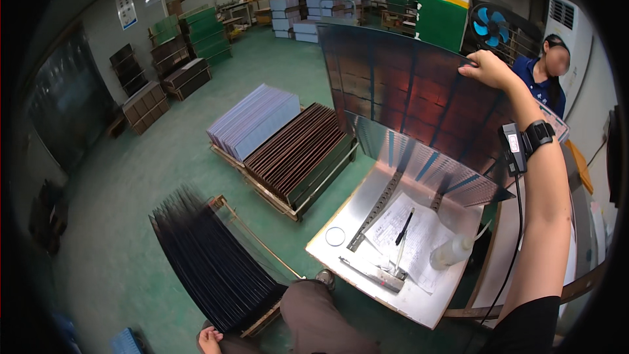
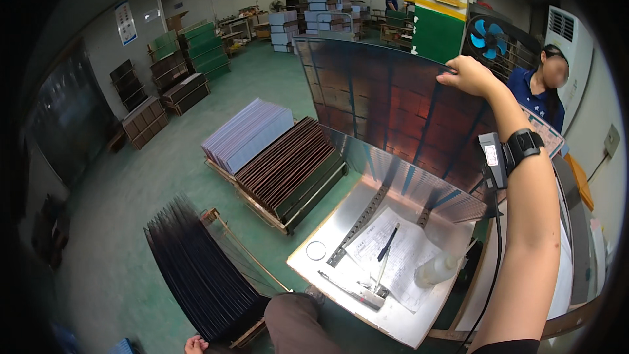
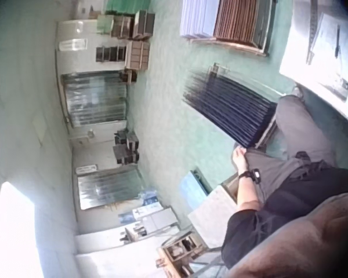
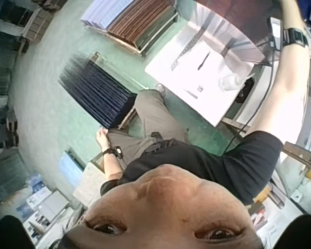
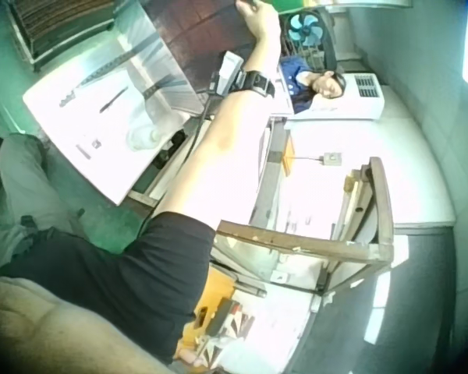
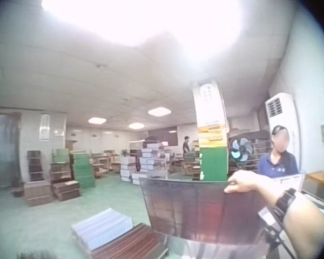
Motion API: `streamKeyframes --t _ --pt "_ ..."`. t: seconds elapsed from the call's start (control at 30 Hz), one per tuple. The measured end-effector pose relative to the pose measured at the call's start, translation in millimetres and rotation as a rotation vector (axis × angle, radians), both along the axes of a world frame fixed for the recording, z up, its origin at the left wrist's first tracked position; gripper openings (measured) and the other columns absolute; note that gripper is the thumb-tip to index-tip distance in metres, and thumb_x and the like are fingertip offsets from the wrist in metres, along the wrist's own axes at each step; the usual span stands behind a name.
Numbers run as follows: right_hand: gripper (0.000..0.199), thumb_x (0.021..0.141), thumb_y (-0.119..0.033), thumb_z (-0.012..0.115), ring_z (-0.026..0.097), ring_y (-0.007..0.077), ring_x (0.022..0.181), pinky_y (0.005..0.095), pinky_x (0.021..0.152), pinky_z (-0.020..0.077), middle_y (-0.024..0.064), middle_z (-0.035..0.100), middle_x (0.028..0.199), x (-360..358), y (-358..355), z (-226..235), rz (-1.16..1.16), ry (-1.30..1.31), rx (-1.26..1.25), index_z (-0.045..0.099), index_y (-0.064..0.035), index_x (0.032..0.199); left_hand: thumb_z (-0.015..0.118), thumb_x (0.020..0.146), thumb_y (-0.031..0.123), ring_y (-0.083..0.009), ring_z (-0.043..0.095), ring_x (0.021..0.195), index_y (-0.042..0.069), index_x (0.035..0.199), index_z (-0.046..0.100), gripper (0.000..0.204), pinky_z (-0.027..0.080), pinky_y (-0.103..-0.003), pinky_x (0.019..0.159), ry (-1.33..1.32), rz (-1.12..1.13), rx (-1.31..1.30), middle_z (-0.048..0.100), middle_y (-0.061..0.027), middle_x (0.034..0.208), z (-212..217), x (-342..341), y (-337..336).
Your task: Inspecting thin metal plates and recording data on a process sheet.
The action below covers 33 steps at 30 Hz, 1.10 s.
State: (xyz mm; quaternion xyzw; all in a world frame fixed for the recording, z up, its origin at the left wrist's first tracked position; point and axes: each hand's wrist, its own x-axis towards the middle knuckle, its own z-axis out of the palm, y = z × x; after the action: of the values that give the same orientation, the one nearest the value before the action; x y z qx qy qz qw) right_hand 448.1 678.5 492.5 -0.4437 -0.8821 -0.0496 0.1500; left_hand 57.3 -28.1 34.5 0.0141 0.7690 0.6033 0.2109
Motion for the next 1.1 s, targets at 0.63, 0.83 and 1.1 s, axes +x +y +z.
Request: streamKeyframes --t 0.63,0.83,1.1 --pt "0.039 0.083 -0.028 0.063 0.03 0.009 0.056 0.0305 0.049 0.0284 -0.0006 0.03 0.058 38.7 17.4 24.7 0.09 0.151 0.138 0.042 0.001 0.067 0.041 0.093 0.005 -0.0113 0.056 0.058 -0.002 0.096 0.054 0.015 0.05 -0.021 0.057 0.013 0.12 0.002 0.054 -0.0052 0.072 -28.0 -14.0 4.6" --pt "0.038 0.083 -0.032 0.062 0.034 0.0097 0.058 0.0301 0.052 0.0319 0.001 0.037 0.059 18.6 -11.8 65.8 0.114 0.139 0.185 0.05 0.0027 0.074 0.041 0.093 0.005 -0.0107 0.055 0.057 -0.002 0.095 0.054 0.015 0.049 -0.021 0.057 -0.022 0.12 0.023 0.053 -0.0043 0.071 -20.1 -12.7 11.0" --pt "0.036 0.085 -0.034 0.061 0.036 0.006 0.056 0.0247 0.05 0.0318 -0.0048 0.039 0.06 -14.3 -60.1 143.5 0.327 0.073 0.533 0.055 -0.0004 0.076 0.04 0.093 0.004 -0.0103 0.055 0.059 -0.003 0.097 0.055 0.016 0.049 -0.021 0.057 -0.011 0.124 0.047 0.054 -0.0048 0.074 -18.8 -13.1 8.6"
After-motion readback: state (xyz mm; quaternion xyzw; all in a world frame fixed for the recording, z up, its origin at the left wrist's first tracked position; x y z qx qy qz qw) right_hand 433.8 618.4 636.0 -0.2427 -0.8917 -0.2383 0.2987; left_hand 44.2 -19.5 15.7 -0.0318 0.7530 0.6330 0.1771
